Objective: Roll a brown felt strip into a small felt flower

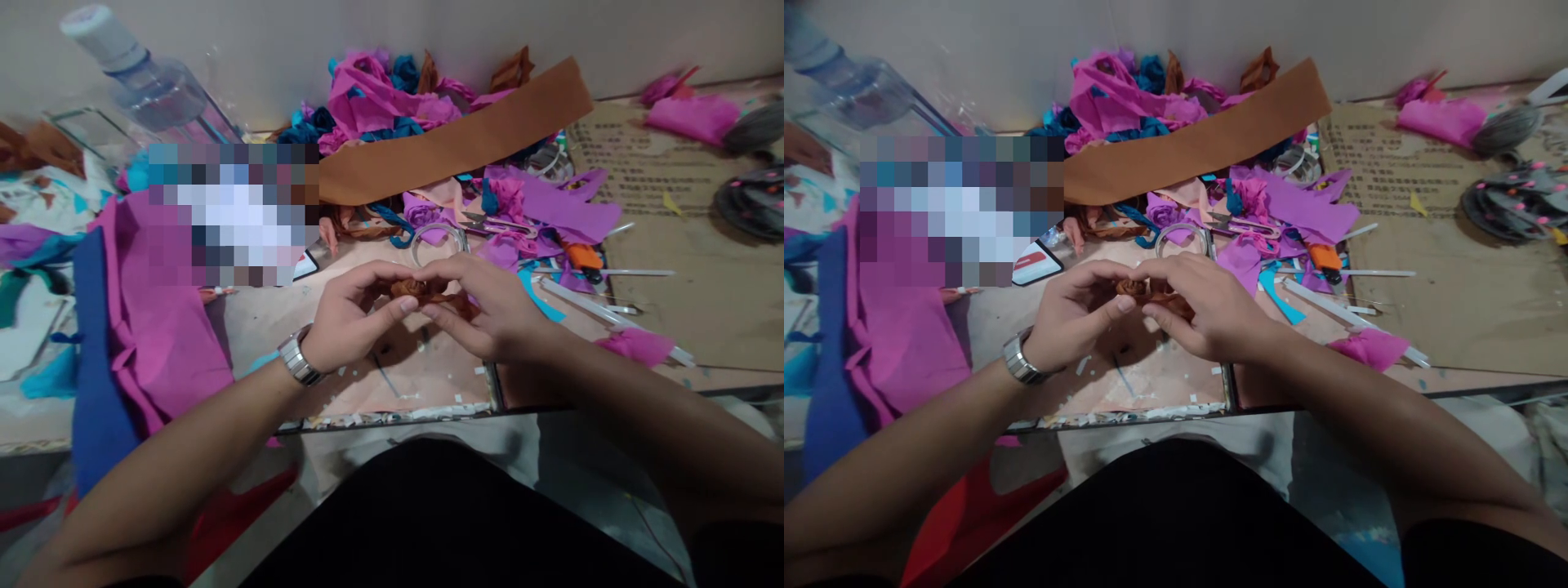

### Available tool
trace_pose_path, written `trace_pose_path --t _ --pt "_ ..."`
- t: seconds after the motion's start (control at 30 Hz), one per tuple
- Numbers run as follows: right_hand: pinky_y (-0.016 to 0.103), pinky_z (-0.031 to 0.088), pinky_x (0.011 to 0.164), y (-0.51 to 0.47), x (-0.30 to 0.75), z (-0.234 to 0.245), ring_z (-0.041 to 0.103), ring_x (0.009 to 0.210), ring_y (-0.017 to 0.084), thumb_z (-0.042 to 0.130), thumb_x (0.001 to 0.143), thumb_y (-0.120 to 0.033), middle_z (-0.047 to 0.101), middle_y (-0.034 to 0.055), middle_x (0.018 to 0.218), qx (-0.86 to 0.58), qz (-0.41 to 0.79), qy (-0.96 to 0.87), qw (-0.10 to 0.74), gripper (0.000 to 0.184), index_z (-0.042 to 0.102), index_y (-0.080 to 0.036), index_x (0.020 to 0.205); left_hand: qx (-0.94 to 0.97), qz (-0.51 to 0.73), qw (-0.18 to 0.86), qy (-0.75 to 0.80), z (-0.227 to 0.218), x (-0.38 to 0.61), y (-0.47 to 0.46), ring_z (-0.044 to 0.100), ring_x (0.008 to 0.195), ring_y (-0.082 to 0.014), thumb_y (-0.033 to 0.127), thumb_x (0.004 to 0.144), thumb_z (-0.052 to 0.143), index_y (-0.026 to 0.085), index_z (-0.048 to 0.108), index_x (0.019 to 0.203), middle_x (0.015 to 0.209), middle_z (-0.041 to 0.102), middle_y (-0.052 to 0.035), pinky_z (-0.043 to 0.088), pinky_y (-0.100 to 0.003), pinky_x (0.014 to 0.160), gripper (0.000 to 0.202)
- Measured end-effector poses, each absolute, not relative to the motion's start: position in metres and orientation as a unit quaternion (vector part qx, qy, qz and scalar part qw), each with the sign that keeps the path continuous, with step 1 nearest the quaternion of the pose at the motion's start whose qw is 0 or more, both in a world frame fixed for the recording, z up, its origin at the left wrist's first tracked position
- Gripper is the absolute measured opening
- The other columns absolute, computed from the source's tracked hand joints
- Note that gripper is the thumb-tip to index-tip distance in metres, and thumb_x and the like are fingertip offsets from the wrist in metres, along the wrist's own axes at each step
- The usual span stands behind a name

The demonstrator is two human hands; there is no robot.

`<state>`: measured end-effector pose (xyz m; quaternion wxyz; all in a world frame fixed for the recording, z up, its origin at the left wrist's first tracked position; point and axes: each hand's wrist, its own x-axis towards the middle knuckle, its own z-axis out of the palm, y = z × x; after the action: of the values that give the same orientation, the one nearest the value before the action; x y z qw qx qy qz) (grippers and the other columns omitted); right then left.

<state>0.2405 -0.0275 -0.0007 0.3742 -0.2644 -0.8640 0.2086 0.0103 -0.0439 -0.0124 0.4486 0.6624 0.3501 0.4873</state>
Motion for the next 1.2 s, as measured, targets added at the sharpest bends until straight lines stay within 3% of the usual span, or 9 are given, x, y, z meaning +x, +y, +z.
trace_pose_path --t 0.17,0.33,0.6,0.83,1.03,1.2 --pt "0.033 0.054 0.077 -0.0286 0.2420 -0.0004 0.068 0.088 0.020 0.072 0.095 -0.027 0.073 0.0042 0.103 -0.301 0.192 -0.838 0.412 0.022 0.065 -0.024 0.116 0.614 0.504 0.498 0.347 -0.0116 0.0102 -0.0413 0.076 0.095 -0.0175 0.032 0.085 0.087 0.019 0.076 0.110 0.105 0.080 -0.0070 0.064 -0.028 0.085 0.030" --pt "0.035 0.054 0.081 -0.0253 0.2403 0.0016 0.069 0.087 0.020 0.068 0.098 -0.022 0.075 0.0038 0.095 -0.248 0.184 -0.852 0.422 0.008 0.068 -0.023 0.106 0.590 0.498 0.548 0.322 -0.0173 0.0067 -0.0396 0.075 0.100 -0.0167 0.025 0.080 0.090 0.021 0.074 0.108 0.108 0.077 -0.0057 0.063 -0.027 0.090 0.033" --pt "0.034 0.052 0.079 -0.0254 0.2405 0.0020 0.064 0.083 0.018 0.065 0.099 -0.023 0.070 0.0037 0.089 -0.245 0.200 -0.854 0.413 0.003 0.066 -0.021 0.101 0.593 0.484 0.564 0.310 -0.0136 0.0075 -0.0392 0.071 0.086 -0.0138 0.022 0.075 0.093 0.019 0.073 0.099 0.095 0.074 -0.0034 0.062 -0.024 0.080 0.031" --pt "0.036 0.051 0.081 -0.0270 0.2395 0.0040 0.063 0.085 0.019 0.062 0.099 -0.020 0.069 0.0046 0.090 -0.232 0.219 -0.856 0.407 0.002 0.063 -0.021 0.101 0.584 0.477 0.601 0.266 -0.0152 0.0065 -0.0384 0.072 0.092 -0.0142 0.017 0.079 0.088 0.021 0.073 0.097 0.100 0.075 -0.0039 0.061 -0.027 0.085 0.024" --pt "0.035 0.052 0.082 -0.0274 0.2390 0.0043 0.065 0.088 0.020 0.062 0.099 -0.021 0.069 0.0062 0.094 -0.231 0.235 -0.853 0.404 0.003 0.062 -0.021 0.102 0.605 0.466 0.578 0.287 -0.0159 0.0057 -0.0378 0.073 0.093 -0.0154 0.023 0.083 0.087 0.021 0.078 0.101 0.104 0.078 -0.0061 0.060 -0.027 0.085 0.021" --pt "0.034 0.054 0.082 -0.0269 0.2390 0.0032 0.067 0.092 0.020 0.063 0.098 -0.022 0.071 0.0075 0.098 -0.245 0.237 -0.848 0.405 0.004 0.063 -0.021 0.102 0.686 0.447 0.479 0.316 -0.0130 0.0027 -0.0363 0.074 0.098 -0.0189 0.027 0.086 0.084 0.023 0.083 0.113 0.109 0.079 -0.0092 0.059 -0.033 0.093 0.027"
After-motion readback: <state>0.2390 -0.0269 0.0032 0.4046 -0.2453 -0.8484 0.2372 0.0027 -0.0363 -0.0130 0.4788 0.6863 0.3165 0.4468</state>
